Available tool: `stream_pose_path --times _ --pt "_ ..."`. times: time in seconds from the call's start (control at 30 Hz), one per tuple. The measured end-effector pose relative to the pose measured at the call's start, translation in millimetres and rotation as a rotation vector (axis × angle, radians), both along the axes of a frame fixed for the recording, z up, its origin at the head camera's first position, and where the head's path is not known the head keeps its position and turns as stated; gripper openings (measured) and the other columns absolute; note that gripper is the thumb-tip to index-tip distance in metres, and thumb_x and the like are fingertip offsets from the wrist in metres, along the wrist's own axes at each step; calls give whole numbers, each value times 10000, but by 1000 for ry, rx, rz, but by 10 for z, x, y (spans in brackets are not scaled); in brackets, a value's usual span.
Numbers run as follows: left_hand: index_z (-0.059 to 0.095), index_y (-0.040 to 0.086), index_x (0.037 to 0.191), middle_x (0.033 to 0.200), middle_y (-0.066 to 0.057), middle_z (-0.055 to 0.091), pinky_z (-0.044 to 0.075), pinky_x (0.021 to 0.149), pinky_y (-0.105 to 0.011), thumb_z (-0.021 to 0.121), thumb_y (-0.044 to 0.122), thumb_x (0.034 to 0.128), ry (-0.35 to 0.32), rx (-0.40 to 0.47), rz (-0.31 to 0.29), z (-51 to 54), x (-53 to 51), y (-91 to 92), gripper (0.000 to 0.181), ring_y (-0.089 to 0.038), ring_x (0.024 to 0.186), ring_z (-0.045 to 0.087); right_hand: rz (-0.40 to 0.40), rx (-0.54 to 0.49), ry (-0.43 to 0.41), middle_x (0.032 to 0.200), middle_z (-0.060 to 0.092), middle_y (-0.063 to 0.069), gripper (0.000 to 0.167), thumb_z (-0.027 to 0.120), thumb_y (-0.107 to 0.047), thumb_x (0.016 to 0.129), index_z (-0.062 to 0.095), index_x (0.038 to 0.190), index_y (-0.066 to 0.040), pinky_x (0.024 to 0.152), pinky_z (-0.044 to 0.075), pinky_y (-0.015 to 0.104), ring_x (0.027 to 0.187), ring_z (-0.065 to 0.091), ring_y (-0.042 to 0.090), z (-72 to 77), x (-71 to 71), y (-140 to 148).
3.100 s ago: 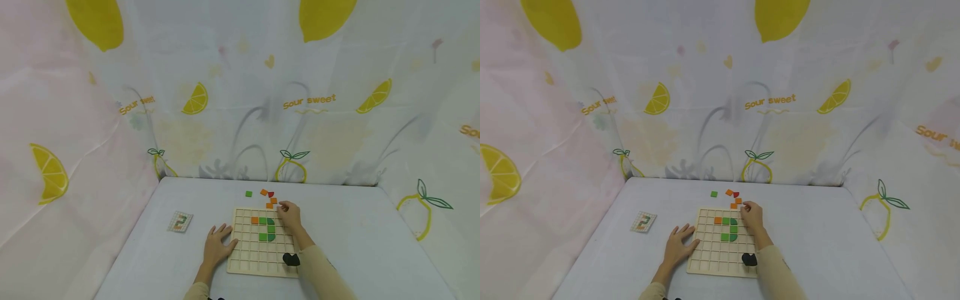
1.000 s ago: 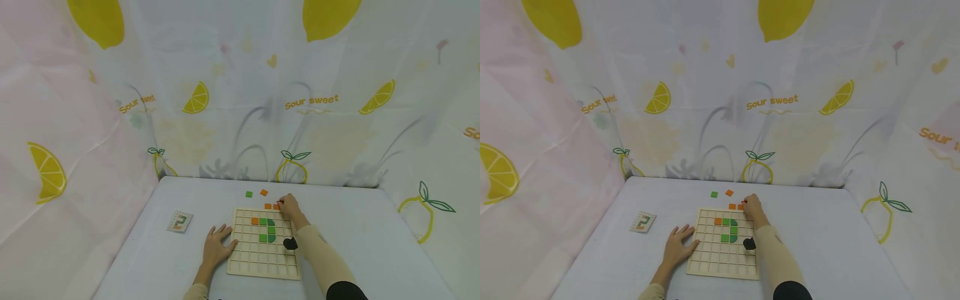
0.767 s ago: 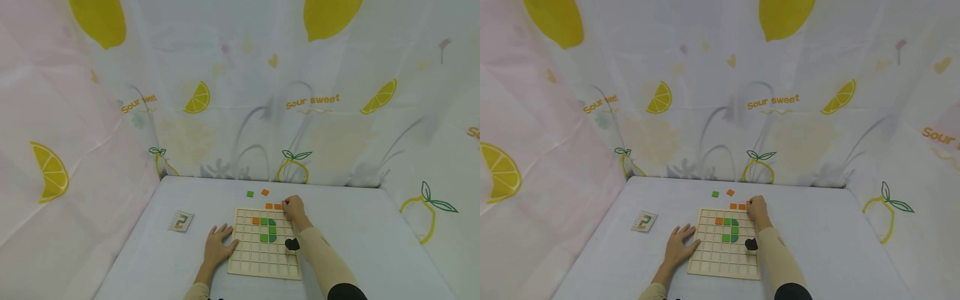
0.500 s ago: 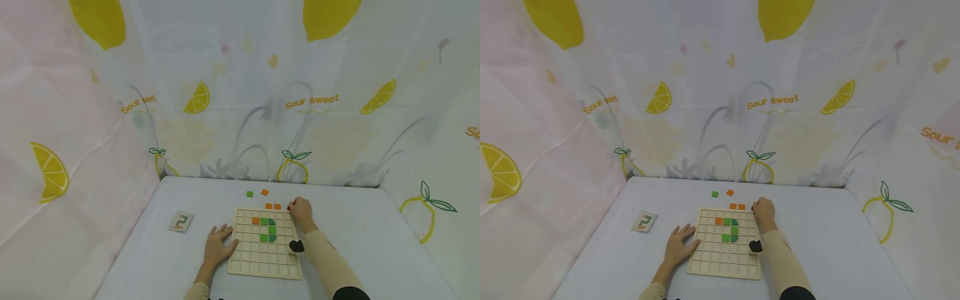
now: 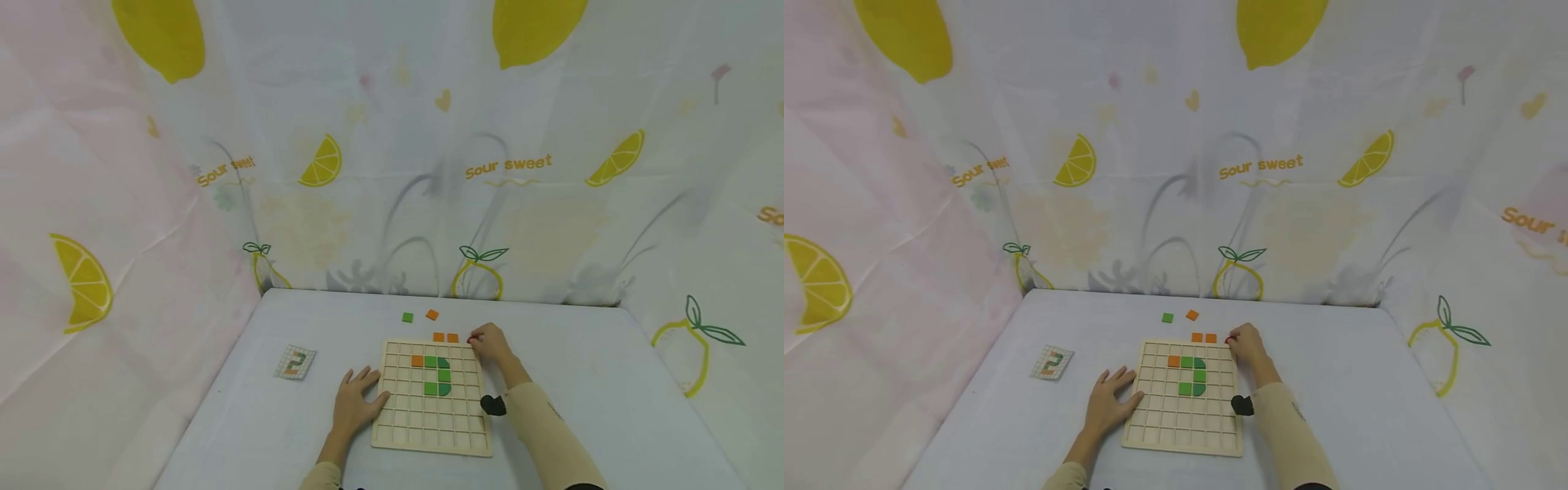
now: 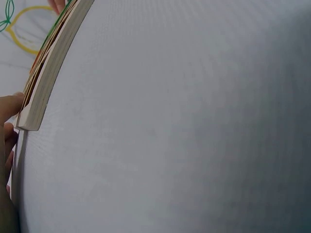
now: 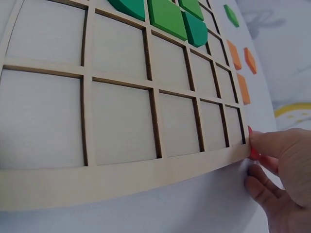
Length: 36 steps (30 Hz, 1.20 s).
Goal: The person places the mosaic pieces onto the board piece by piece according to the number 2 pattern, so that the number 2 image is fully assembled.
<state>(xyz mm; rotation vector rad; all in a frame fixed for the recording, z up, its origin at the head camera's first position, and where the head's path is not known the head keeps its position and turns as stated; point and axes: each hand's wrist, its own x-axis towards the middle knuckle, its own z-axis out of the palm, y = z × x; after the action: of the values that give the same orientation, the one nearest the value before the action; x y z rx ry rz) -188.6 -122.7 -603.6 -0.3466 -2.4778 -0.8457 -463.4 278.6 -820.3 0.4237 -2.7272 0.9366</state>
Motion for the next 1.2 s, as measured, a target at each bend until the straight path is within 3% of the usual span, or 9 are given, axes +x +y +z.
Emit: stream_pose_path --times 0.17,0.33,0.37,0.57,0.67,0.8,0.87,1.03,1.2 --pt "714 51 1039 1034 -91 710 373 1038 -519 770 282 690 -7 5 2 -4 0 9 422 -296 1041 642 -26 40 -61 925 715 95 211 695 -241 835 748 930 -60 726 548 385 892 655 288 1022 604 -316" --pt "713 48 1039 1030 -97 710 378 1027 -528 769 291 693 2 1 -6 -7 7 8 427 -305 1036 643 -20 -22 -1 777 697 24 285 673 -369 850 755 813 -99 553 495 251 703 623 144 1486 940 -490" --pt "713 46 1040 1030 -97 710 377 1027 -529 768 292 694 0 1 -6 -8 9 7 428 -305 1035 643 -19 -29 -13 736 682 23 324 689 -406 828 749 776 -91 521 476 256 663 605 144 1462 919 -490" --pt "713 45 1040 1032 -95 709 382 1027 -526 767 288 693 11 -5 -4 -20 3 -6 427 -298 1034 646 -79 8 -176 754 660 157 201 702 -154 783 695 774 46 615 522 416 711 606 299 2385 1419 -822" --pt "713 43 1037 1028 -102 709 390 1014 -534 768 287 689 26 -5 -14 -17 -6 -10 429 -305 1028 647 -88 19 -87 712 642 124 248 654 -202 837 684 738 23 569 493 366 665 577 252 2282 1383 -794" --pt "713 36 1031 1021 -107 711 393 1005 -540 768 286 685 29 -4 -16 -1 -7 -15 430 -314 1020 649 -74 64 58 629 589 51 277 629 -246 836 668 667 -30 473 387 285 576 483 164 1541 951 -580" --pt "714 40 1033 1024 -104 710 389 1014 -535 769 288 683 20 -4 -11 2 -5 -15 433 -309 1026 647 -80 101 54 621 573 70 185 641 -171 764 661 668 -14 455 363 295 562 460 184 1226 740 -497" --pt "713 45 1039 1028 -98 710 383 1028 -518 767 289 688 3 -8 -8 10 5 -10 431 -298 1031 647 -85 82 -26 729 624 130 235 684 -199 742 669 813 26 507 440 320 634 529 241 1369 832 -492" --pt "713 43 1039 1028 -97 711 385 1025 -518 765 285 695 7 -2 -11 18 7 0 423 -301 1027 648 -140 -55 -96 810 649 189 301 703 -187 748 643 899 67 597 514 380 719 597 302 2102 1317 -717"
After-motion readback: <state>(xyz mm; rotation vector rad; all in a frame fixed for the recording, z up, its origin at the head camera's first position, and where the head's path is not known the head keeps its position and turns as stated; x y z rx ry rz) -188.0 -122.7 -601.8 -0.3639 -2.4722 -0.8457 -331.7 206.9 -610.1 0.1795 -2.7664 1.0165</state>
